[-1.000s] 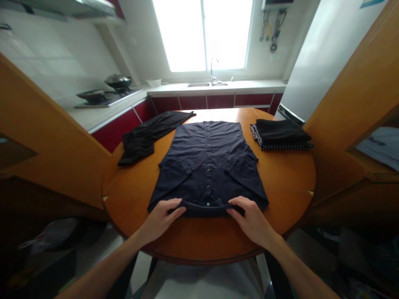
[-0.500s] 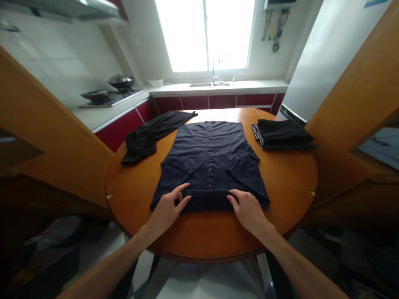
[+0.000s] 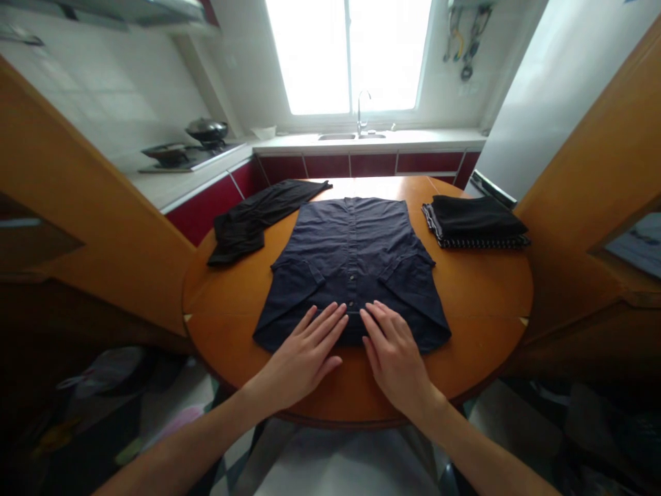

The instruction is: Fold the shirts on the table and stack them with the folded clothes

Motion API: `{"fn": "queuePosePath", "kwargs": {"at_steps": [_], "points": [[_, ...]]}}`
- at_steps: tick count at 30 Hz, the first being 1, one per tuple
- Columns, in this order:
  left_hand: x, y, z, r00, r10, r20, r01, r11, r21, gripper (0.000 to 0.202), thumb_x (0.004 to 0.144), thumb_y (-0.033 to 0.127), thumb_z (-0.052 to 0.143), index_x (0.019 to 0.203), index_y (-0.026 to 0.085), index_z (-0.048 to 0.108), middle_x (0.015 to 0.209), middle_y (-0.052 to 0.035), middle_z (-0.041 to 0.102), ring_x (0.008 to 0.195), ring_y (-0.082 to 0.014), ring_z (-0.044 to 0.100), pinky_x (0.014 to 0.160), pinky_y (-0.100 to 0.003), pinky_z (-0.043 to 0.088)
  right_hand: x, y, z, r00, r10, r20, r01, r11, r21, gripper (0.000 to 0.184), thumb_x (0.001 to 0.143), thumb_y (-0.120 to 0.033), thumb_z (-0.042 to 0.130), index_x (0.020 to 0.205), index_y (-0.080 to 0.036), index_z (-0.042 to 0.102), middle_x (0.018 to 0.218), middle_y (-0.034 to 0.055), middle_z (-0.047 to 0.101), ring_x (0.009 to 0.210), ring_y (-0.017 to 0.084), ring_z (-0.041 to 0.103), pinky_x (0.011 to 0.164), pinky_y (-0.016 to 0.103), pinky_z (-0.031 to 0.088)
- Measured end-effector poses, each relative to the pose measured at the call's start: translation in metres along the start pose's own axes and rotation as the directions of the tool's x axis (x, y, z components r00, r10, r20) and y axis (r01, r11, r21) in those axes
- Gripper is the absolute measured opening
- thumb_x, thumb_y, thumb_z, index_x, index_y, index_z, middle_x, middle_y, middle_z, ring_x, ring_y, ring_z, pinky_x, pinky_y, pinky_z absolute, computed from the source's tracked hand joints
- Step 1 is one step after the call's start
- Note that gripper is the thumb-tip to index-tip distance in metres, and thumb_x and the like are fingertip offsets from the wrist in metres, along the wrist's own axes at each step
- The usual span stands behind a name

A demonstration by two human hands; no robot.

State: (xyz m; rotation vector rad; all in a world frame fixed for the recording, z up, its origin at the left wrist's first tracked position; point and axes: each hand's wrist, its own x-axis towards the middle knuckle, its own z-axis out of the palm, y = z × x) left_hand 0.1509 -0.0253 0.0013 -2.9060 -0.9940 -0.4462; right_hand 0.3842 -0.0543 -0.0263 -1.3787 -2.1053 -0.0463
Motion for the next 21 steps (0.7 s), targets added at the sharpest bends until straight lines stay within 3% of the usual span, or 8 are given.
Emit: {"fn": "queuePosePath", "kwargs": {"at_steps": [2, 5, 12, 17, 21], "points": [[0.002, 0.002, 0.007, 0.999, 0.0, 0.053, 0.0, 1.0, -0.003, 0.066, 0.103, 0.045, 0.044, 0.159, 0.016, 0.025, 0.164, -0.0117, 0.028, 0.154, -0.0252, 0.019, 0.125, -0.049, 0.019, -0.002, -0.007, 0.004, 0.992, -0.082, 0.1, 0.084, 0.996, -0.021, 0.054, 0.101, -0.024, 0.042, 0.154, -0.017, 0.038, 0.158, 0.0112, 0.041, 0.149, 0.025, 0.031, 0.121, 0.049, 0.03], [0.001, -0.004, 0.016, 0.995, -0.041, 0.088, 0.043, 0.999, -0.026, 0.07, 0.103, 0.051, 0.042, 0.161, 0.019, 0.019, 0.165, -0.011, 0.025, 0.154, -0.0245, 0.017, 0.124, -0.049, 0.019, -0.005, -0.006, 0.011, 0.978, -0.075, 0.194, 0.089, 0.994, -0.064, 0.064, 0.101, -0.031, 0.044, 0.16, -0.015, 0.025, 0.164, 0.0112, 0.029, 0.153, 0.026, 0.022, 0.123, 0.05, 0.025], [-0.01, -0.019, 0.017, 0.994, -0.08, 0.073, 0.087, 0.992, -0.091, 0.066, 0.104, 0.042, 0.044, 0.161, 0.022, 0.019, 0.164, -0.0089, 0.029, 0.153, -0.0218, 0.02, 0.124, -0.047, 0.023, -0.02, 0.006, 0.011, 0.978, 0.026, 0.208, -0.006, 0.996, -0.093, 0.068, 0.101, -0.037, 0.046, 0.161, -0.015, 0.023, 0.165, 0.0113, 0.026, 0.153, 0.025, 0.022, 0.123, 0.048, 0.025], [-0.018, -0.023, 0.018, 0.979, -0.205, -0.023, 0.197, 0.961, -0.195, 0.066, 0.101, 0.038, 0.052, 0.16, 0.024, 0.026, 0.163, -0.01, 0.033, 0.149, -0.0237, 0.034, 0.122, -0.045, 0.032, -0.032, 0.003, 0.007, 0.984, 0.124, 0.129, -0.116, 0.991, -0.067, 0.066, 0.1, -0.037, 0.047, 0.159, -0.014, 0.028, 0.162, 0.0147, 0.033, 0.149, 0.028, 0.031, 0.121, 0.05, 0.03], [-0.02, -0.026, 0.017, 0.961, -0.268, -0.065, 0.219, 0.885, -0.411, 0.051, 0.102, 0.031, 0.049, 0.152, 0.027, 0.042, 0.161, -0.0067, 0.037, 0.144, -0.0222, 0.042, 0.119, -0.041, 0.038, -0.028, 0.006, 0.001, 0.975, 0.219, 0.039, -0.222, 0.97, 0.101, 0.053, 0.101, -0.038, 0.045, 0.15, -0.018, 0.044, 0.148, 0.014, 0.053, 0.137, 0.028, 0.048, 0.114, 0.05, 0.041]]}}
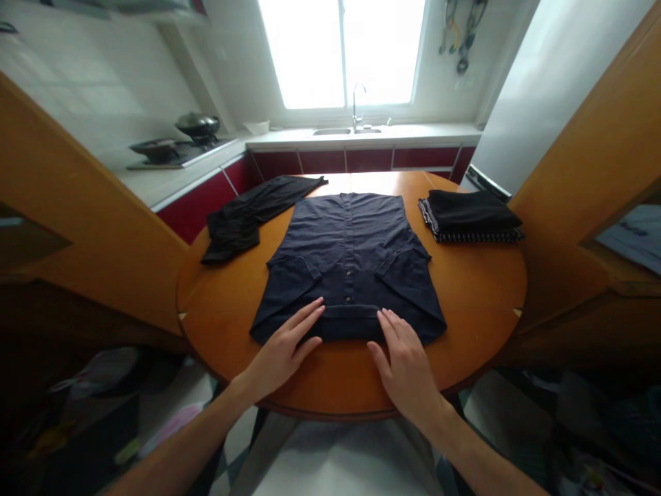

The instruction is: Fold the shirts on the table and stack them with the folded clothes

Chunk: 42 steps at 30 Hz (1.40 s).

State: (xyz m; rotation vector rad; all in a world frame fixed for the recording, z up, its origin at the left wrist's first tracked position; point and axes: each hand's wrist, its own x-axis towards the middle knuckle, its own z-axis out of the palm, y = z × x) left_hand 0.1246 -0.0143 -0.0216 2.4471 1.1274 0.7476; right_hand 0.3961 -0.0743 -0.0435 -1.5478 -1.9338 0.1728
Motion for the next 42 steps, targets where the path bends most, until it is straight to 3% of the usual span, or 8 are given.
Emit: {"fn": "queuePosePath", "kwargs": {"at_steps": [5, 10, 15, 21, 31, 35, 38, 42], "points": [[0.007, 0.0, 0.0, 0.987, -0.089, -0.132, 0.066, 0.983, -0.172, 0.035, 0.104, 0.025, 0.042, 0.131, 0.023, 0.065, 0.152, -0.0092, 0.048, 0.121, -0.0207, 0.061, 0.11, -0.041, 0.048, 0.029, 0.004, -0.004, 0.987, 0.154, -0.053, -0.141, 0.97, 0.196, 0.038, 0.101, -0.039, 0.044, 0.128, -0.019, 0.062, 0.122, 0.013, 0.069, 0.111, 0.027, 0.065, 0.098, 0.044, 0.051], [0.011, 0.002, -0.002, 0.962, -0.189, -0.196, 0.135, 0.956, -0.26, 0.025, 0.098, 0.024, 0.054, 0.111, 0.023, 0.075, 0.128, -0.009, 0.062, 0.1, -0.0188, 0.066, 0.089, -0.036, 0.057, 0.041, 0.005, -0.001, 0.958, 0.287, -0.003, -0.282, 0.943, 0.175, 0.035, 0.098, -0.041, 0.048, 0.118, -0.019, 0.067, 0.091, 0.0076, 0.074, 0.081, 0.026, 0.07, 0.077, 0.039, 0.053], [0.012, 0.001, -0.002, 0.942, -0.256, -0.218, 0.161, 0.912, -0.377, 0.018, 0.093, 0.025, 0.061, 0.099, 0.021, 0.077, 0.117, -0.0078, 0.063, 0.073, -0.0113, 0.061, 0.067, -0.026, 0.056, 0.034, 0.003, -0.003, 0.962, 0.271, -0.025, -0.26, 0.944, 0.201, 0.032, 0.097, -0.039, 0.05, 0.116, -0.02, 0.067, 0.086, 0.006, 0.072, 0.077, 0.023, 0.069, 0.072, 0.035, 0.051], [0.008, -0.002, 0.003, 0.954, -0.21, -0.213, 0.154, 0.955, -0.253, 0.02, 0.095, 0.029, 0.06, 0.096, 0.022, 0.079, 0.11, -0.0061, 0.063, 0.065, -0.0089, 0.058, 0.062, -0.025, 0.054, 0.029, 0.007, 0.005, 0.971, 0.235, -0.05, -0.229, 0.969, 0.091, 0.031, 0.097, -0.036, 0.05, 0.116, -0.018, 0.066, 0.093, 0.0082, 0.072, 0.083, 0.025, 0.067, 0.078, 0.037, 0.051], [0.004, -0.003, 0.01, 0.962, -0.118, -0.248, 0.119, 0.993, -0.011, 0.021, 0.098, 0.022, 0.055, 0.102, 0.022, 0.076, 0.113, -0.0071, 0.064, 0.099, -0.0193, 0.063, 0.091, -0.038, 0.056, 0.03, 0.012, 0.013, 0.985, 0.122, -0.122, -0.13, 0.99, -0.059, 0.021, 0.097, -0.032, 0.053, 0.107, -0.018, 0.065, 0.092, 0.0088, 0.065, 0.086, 0.026, 0.061, 0.08, 0.039, 0.049], [0.006, 0.015, 0.008, 0.96, 0.003, -0.279, 0.043, 0.986, 0.158, 0.03, 0.1, 0.017, 0.046, 0.114, 0.024, 0.072, 0.119, -0.0078, 0.066, 0.112, -0.0225, 0.062, 0.098, -0.044, 0.053, 0.031, 0.01, 0.013, 0.984, 0.122, -0.13, -0.131, 0.989, -0.064, 0.019, 0.098, -0.031, 0.052, 0.104, -0.019, 0.065, 0.092, 0.0083, 0.064, 0.087, 0.026, 0.061, 0.079, 0.038, 0.049], [0.011, 0.038, 0.013, 0.978, 0.133, -0.164, -0.092, 0.968, 0.232, 0.04, 0.103, 0.017, 0.04, 0.136, 0.025, 0.06, 0.139, -0.008, 0.06, 0.133, -0.0232, 0.052, 0.113, -0.048, 0.042, 0.031, 0.009, 0.013, 0.984, 0.119, -0.133, -0.129, 0.99, -0.065, 0.019, 0.098, -0.031, 0.051, 0.102, -0.019, 0.065, 0.091, 0.0081, 0.063, 0.086, 0.025, 0.061, 0.078, 0.038, 0.049], [0.016, 0.055, 0.027, 0.984, 0.164, 0.066, -0.176, 0.94, 0.293, 0.056, 0.103, 0.039, 0.045, 0.155, 0.021, 0.036, 0.159, -0.0104, 0.039, 0.15, -0.0273, 0.031, 0.121, -0.052, 0.03, 0.03, 0.01, 0.013, 0.982, 0.125, -0.141, -0.133, 0.99, -0.048, 0.019, 0.097, -0.031, 0.052, 0.104, -0.019, 0.065, 0.091, 0.0084, 0.062, 0.085, 0.026, 0.06, 0.078, 0.04, 0.049]]}}
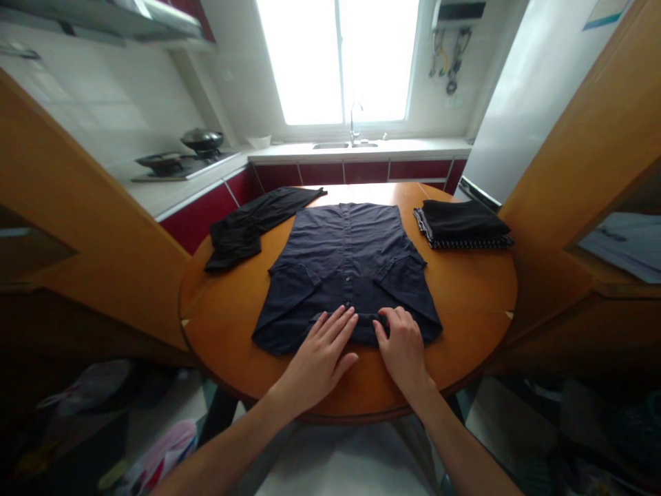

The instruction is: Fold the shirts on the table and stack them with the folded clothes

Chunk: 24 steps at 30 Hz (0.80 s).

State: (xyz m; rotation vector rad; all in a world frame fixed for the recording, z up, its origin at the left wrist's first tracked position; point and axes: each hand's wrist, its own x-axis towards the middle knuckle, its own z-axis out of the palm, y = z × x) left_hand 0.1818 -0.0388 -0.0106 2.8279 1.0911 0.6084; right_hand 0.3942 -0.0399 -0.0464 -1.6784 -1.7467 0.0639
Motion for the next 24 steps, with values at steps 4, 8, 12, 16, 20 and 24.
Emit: {"fn": "queuePosePath", "kwargs": {"at_steps": [4, 8, 12, 16, 20, 24], "points": [[-0.003, 0.002, 0.009, 0.995, -0.021, 0.1, 0.017, 0.999, 0.047, 0.071, 0.099, 0.053, 0.05, 0.157, 0.018, 0.03, 0.165, -0.0111, 0.026, 0.153, -0.0297, 0.021, 0.123, -0.053, 0.026, -0.001, -0.008, -0.006, 0.994, -0.01, -0.108, 0.017, 0.998, 0.063, 0.025, 0.098, -0.023, 0.045, 0.111, -0.019, 0.066, 0.1, 0.0116, 0.062, 0.097, 0.028, 0.059, 0.088, 0.045, 0.051], [-0.006, 0.001, 0.009, 0.996, -0.028, 0.083, 0.024, 0.999, 0.048, 0.069, 0.099, 0.048, 0.051, 0.158, 0.021, 0.029, 0.165, -0.0097, 0.025, 0.153, -0.0289, 0.02, 0.123, -0.053, 0.024, -0.002, -0.024, -0.009, 0.981, -0.166, -0.1, 0.179, 0.972, 0.149, 0.045, 0.098, -0.013, 0.033, 0.131, -0.023, 0.062, 0.124, 0.0132, 0.061, 0.123, 0.027, 0.054, 0.104, 0.05, 0.048], [-0.006, 0.002, 0.012, 0.998, -0.028, 0.062, 0.025, 0.999, 0.047, 0.07, 0.099, 0.036, 0.048, 0.16, 0.017, 0.021, 0.165, -0.0116, 0.026, 0.153, -0.0272, 0.02, 0.124, -0.051, 0.023, -0.008, -0.032, 0.002, 0.932, -0.342, 0.118, 0.337, 0.94, 0.062, 0.06, 0.097, -0.011, 0.03, 0.156, -0.019, 0.036, 0.152, 0.0118, 0.048, 0.146, 0.025, 0.036, 0.118, 0.051, 0.036], [-0.008, 0.004, 0.02, 0.995, -0.096, 0.015, 0.095, 0.994, 0.062, 0.073, 0.099, 0.032, 0.045, 0.161, 0.01, 0.013, 0.163, -0.0177, 0.026, 0.153, -0.0289, 0.021, 0.122, -0.05, 0.03, -0.013, -0.029, 0.008, 0.923, -0.298, 0.242, 0.327, 0.941, -0.088, 0.056, 0.101, -0.018, 0.033, 0.157, -0.013, 0.034, 0.158, 0.0139, 0.04, 0.15, 0.025, 0.029, 0.122, 0.051, 0.029], [-0.014, 0.004, 0.026, 0.98, -0.197, -0.027, 0.198, 0.976, 0.085, 0.08, 0.099, 0.041, 0.049, 0.16, 0.005, 0.012, 0.162, -0.0232, 0.027, 0.152, -0.0328, 0.022, 0.119, -0.052, 0.033, -0.013, -0.028, 0.004, 0.917, -0.279, 0.286, 0.323, 0.939, -0.118, 0.057, 0.102, -0.031, 0.042, 0.155, -0.012, 0.037, 0.161, 0.0146, 0.035, 0.152, 0.026, 0.025, 0.123, 0.051, 0.025], [-0.025, -0.006, 0.023, 0.966, -0.254, -0.049, 0.258, 0.961, 0.104, 0.081, 0.099, 0.044, 0.049, 0.16, 0.007, 0.011, 0.162, -0.0236, 0.028, 0.151, -0.0333, 0.024, 0.118, -0.052, 0.035, -0.013, -0.026, -0.001, 0.911, -0.271, 0.31, 0.32, 0.94, -0.12, 0.063, 0.1, -0.036, 0.047, 0.156, -0.012, 0.034, 0.162, 0.0138, 0.031, 0.153, 0.025, 0.022, 0.123, 0.051, 0.023]]}}
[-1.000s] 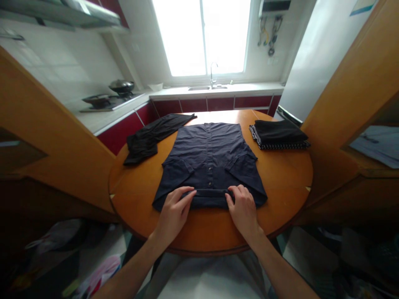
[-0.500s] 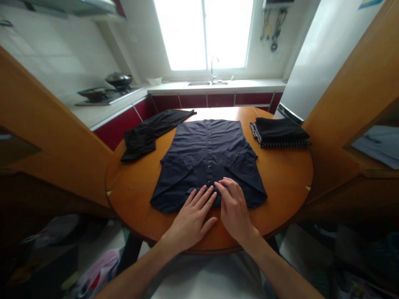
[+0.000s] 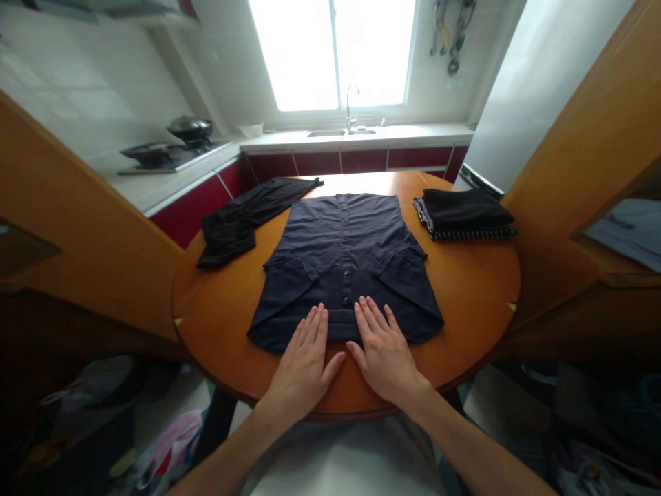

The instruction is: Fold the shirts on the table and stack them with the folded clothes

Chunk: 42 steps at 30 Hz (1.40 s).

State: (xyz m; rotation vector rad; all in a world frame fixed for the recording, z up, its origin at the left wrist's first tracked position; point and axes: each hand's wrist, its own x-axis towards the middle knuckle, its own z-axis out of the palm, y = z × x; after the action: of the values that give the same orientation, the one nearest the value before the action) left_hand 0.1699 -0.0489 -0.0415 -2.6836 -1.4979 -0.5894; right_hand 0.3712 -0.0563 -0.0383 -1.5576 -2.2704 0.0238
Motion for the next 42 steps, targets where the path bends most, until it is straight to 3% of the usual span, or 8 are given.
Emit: {"fn": "queuePosePath", "kwargs": {"at_steps": [8, 16, 21, 28, 34, 38, 42], "points": [[-0.013, -0.03, -0.012, 0.999, 0.011, 0.037, -0.011, 1.0, 0.011, 0.074, 0.101, 0.044, 0.047, 0.161, 0.014, 0.015, 0.162, -0.0177, 0.031, 0.15, -0.0289, 0.031, 0.119, -0.049, 0.034, 0.0, 0.02, -0.006, 0.998, -0.035, 0.042, 0.034, 0.999, 0.021, 0.063, 0.099, -0.034, 0.048, 0.157, -0.015, 0.033, 0.162, 0.0113, 0.034, 0.152, 0.025, 0.025, 0.122, 0.05, 0.026], [-0.011, -0.022, -0.021, 0.996, -0.074, 0.048, 0.074, 0.997, -0.002, 0.069, 0.101, 0.036, 0.047, 0.161, 0.018, 0.018, 0.16, -0.0107, 0.036, 0.149, -0.0244, 0.033, 0.122, -0.045, 0.031, 0.003, 0.024, -0.008, 0.998, -0.041, 0.053, 0.037, 0.997, 0.066, 0.06, 0.099, -0.035, 0.048, 0.156, -0.019, 0.037, 0.162, 0.008, 0.034, 0.151, 0.024, 0.027, 0.123, 0.049, 0.025], [-0.009, -0.022, -0.026, 0.996, -0.017, 0.09, 0.016, 1.0, 0.012, 0.059, 0.102, 0.036, 0.047, 0.158, 0.027, 0.031, 0.164, -0.0032, 0.03, 0.151, -0.0255, 0.028, 0.122, -0.048, 0.03, 0.003, 0.021, -0.009, 0.997, -0.04, 0.061, 0.037, 0.998, 0.053, 0.06, 0.099, -0.038, 0.049, 0.156, -0.022, 0.037, 0.163, 0.0072, 0.033, 0.151, 0.025, 0.028, 0.123, 0.05, 0.024], [-0.007, -0.025, -0.023, 0.997, -0.019, 0.079, 0.019, 1.0, 0.002, 0.056, 0.1, 0.036, 0.053, 0.153, 0.025, 0.041, 0.16, -0.0046, 0.038, 0.149, -0.0276, 0.033, 0.12, -0.05, 0.034, 0.003, 0.022, -0.006, 0.998, -0.047, 0.032, 0.046, 0.998, 0.033, 0.056, 0.099, -0.031, 0.049, 0.153, -0.02, 0.042, 0.161, 0.0081, 0.036, 0.15, 0.025, 0.029, 0.122, 0.049, 0.027], [0.007, -0.047, -0.033, 0.988, 0.122, 0.094, -0.115, 0.991, -0.075, 0.049, 0.096, 0.024, 0.059, 0.145, 0.024, 0.052, 0.149, -0.0055, 0.053, 0.137, -0.0245, 0.049, 0.115, -0.044, 0.043, 0.0, 0.031, -0.007, 0.988, -0.152, -0.007, 0.152, 0.988, -0.018, 0.053, 0.096, -0.013, 0.045, 0.148, -0.017, 0.048, 0.155, 0.0129, 0.046, 0.145, 0.024, 0.039, 0.122, 0.051, 0.027], [0.014, -0.066, -0.046, 0.946, 0.281, 0.165, -0.255, 0.954, -0.16, 0.074, 0.085, -0.001, 0.048, 0.154, 0.026, 0.039, 0.155, -0.0028, 0.047, 0.14, -0.0195, 0.045, 0.118, -0.04, 0.04, -0.003, 0.042, -0.015, 0.966, -0.257, -0.021, 0.256, 0.965, -0.052, 0.063, 0.089, 0.002, 0.037, 0.149, -0.017, 0.047, 0.149, 0.0103, 0.054, 0.14, 0.021, 0.047, 0.124, 0.052, 0.025], [0.017, -0.087, -0.054, 0.902, 0.372, 0.221, -0.316, 0.915, -0.252, 0.088, 0.078, -0.009, 0.041, 0.156, 0.031, 0.034, 0.158, 0.0021, 0.041, 0.144, -0.0161, 0.04, 0.121, -0.038, 0.037, -0.007, 0.061, -0.025, 0.934, -0.356, -0.033, 0.355, 0.934, -0.041, 0.064, 0.089, 0.002, 0.038, 0.149, -0.019, 0.047, 0.149, 0.0079, 0.054, 0.141, 0.02, 0.046, 0.122, 0.049, 0.032]]}}
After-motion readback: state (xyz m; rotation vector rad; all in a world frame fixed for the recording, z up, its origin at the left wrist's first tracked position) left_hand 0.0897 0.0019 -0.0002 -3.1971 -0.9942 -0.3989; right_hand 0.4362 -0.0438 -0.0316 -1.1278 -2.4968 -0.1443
